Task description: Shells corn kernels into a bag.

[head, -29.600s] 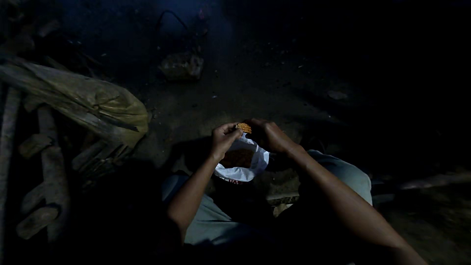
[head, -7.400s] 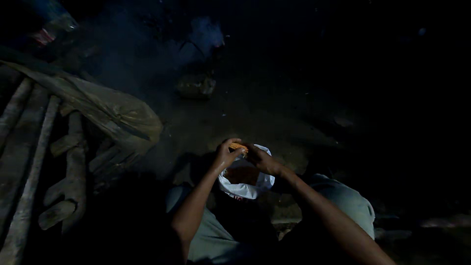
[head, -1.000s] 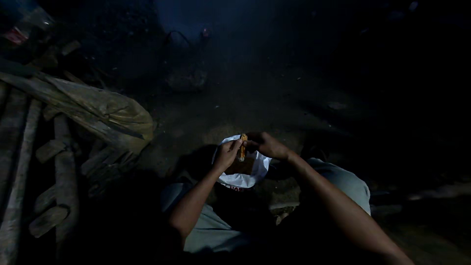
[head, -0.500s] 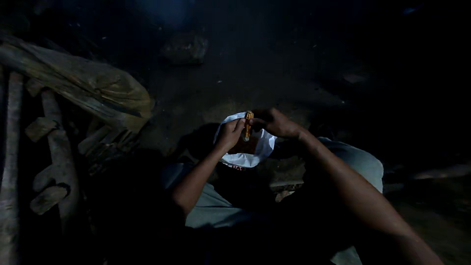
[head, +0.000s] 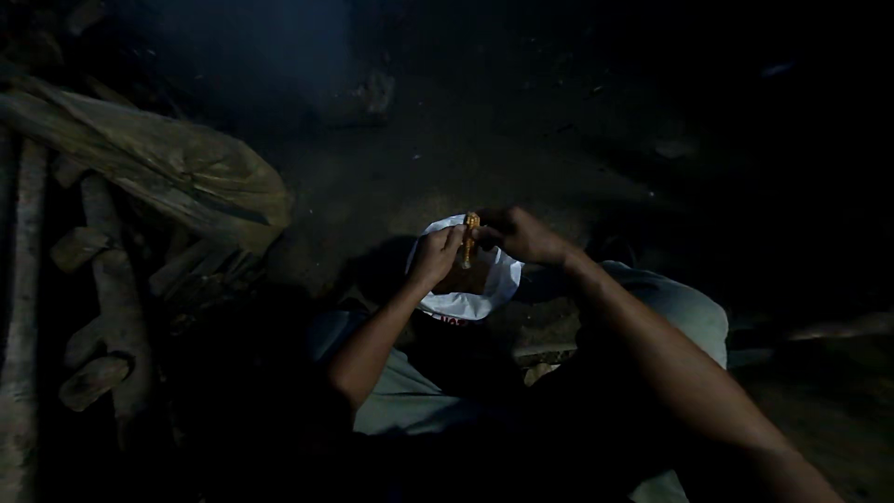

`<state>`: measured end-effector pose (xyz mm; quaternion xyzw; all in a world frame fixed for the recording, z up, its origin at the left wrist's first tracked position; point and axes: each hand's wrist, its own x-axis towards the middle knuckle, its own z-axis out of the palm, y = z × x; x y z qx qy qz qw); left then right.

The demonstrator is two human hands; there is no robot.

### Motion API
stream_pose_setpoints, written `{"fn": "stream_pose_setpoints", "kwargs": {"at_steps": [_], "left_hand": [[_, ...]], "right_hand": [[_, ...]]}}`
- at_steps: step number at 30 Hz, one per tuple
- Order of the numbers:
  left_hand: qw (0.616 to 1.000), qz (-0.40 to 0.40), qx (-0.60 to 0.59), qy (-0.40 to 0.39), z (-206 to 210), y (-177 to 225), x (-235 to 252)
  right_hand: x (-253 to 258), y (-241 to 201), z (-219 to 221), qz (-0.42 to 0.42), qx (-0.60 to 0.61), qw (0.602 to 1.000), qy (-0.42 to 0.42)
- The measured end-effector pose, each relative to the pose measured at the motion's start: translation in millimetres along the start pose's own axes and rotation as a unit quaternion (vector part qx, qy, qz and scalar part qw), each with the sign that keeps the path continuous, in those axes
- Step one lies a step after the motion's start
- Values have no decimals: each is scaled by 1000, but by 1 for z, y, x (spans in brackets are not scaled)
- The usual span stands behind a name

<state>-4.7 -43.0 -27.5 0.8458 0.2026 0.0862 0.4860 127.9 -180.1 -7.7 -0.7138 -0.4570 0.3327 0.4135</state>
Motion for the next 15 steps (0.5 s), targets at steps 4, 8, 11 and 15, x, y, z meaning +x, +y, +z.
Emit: {"fn": "stream_pose_setpoints", "kwargs": {"at_steps": [4, 8, 11, 15], "left_hand": [[1000, -3, -26, -13, -3, 3, -3], [1000, -1, -21, 3, -1, 0, -2], [1000, 7, 0, 4, 0, 1, -2], [1000, 16, 14, 4, 2, -4, 0]], "right_hand": [[0, 0, -1, 8, -2, 1000, -14], [-1, -5, 0, 12, -15, 1000, -20], [-2, -7, 2, 13, -39, 999, -13], [0, -2, 4, 14, -44, 999, -15]]}}
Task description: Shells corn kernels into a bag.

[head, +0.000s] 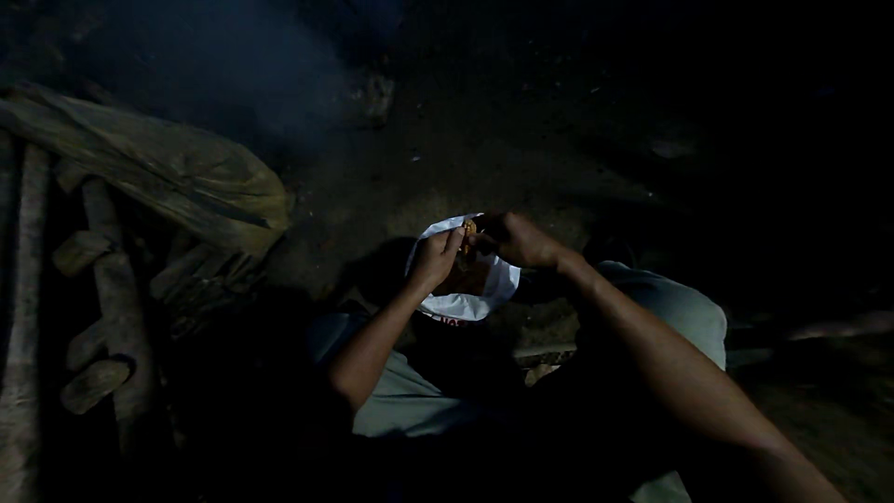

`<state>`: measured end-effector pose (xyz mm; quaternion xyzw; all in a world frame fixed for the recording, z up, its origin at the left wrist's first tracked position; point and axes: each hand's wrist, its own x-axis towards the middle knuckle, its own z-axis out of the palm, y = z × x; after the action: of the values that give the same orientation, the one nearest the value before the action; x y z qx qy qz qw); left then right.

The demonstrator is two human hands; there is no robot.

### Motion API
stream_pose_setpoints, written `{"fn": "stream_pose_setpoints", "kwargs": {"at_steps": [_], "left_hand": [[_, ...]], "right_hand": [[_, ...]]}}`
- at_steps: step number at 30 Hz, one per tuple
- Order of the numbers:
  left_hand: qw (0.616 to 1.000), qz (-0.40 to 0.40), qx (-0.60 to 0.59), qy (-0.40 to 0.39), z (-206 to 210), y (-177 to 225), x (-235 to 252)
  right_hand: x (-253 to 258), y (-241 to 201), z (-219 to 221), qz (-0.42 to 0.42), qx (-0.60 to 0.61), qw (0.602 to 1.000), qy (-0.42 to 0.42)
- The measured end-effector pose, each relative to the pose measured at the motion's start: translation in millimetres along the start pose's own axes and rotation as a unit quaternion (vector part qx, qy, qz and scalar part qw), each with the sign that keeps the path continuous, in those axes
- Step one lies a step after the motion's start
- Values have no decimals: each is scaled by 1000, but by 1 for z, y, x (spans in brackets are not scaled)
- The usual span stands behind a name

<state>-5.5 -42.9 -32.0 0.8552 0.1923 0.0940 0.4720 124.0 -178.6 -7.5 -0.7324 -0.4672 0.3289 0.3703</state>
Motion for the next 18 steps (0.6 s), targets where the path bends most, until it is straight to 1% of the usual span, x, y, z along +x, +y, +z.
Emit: {"fn": "stream_pose_setpoints", "kwargs": {"at_steps": [3, 7, 9, 10, 12, 14, 15, 18], "left_hand": [[1000, -8, 0, -21, -2, -1, 1], [999, -8, -31, -11, -3, -1, 2], [999, -19, -33, -35, -6, -1, 2], [998, -25, -13, -58, -8, -3, 3], [993, -22, 65, -93, -10, -6, 6], [988, -31, 112, -105, -11, -8, 5], [987, -33, 119, -100, -14, -7, 4], [994, -49, 70, -70, -26, -7, -5]], "right_hand": [[-1, 0, -3, -3, -1, 1000, -15], [-1, -1, -8, -3, 2, 1000, -17], [0, 3, -6, 2, 10, 1000, -7], [0, 2, -5, 14, 3, 1000, -4], [0, -3, -3, 39, -55, 998, -3], [0, -1, 4, 41, -120, 991, -29], [0, 4, 8, 22, -130, 991, -23], [-9, 17, 20, -6, -108, 993, 52]]}}
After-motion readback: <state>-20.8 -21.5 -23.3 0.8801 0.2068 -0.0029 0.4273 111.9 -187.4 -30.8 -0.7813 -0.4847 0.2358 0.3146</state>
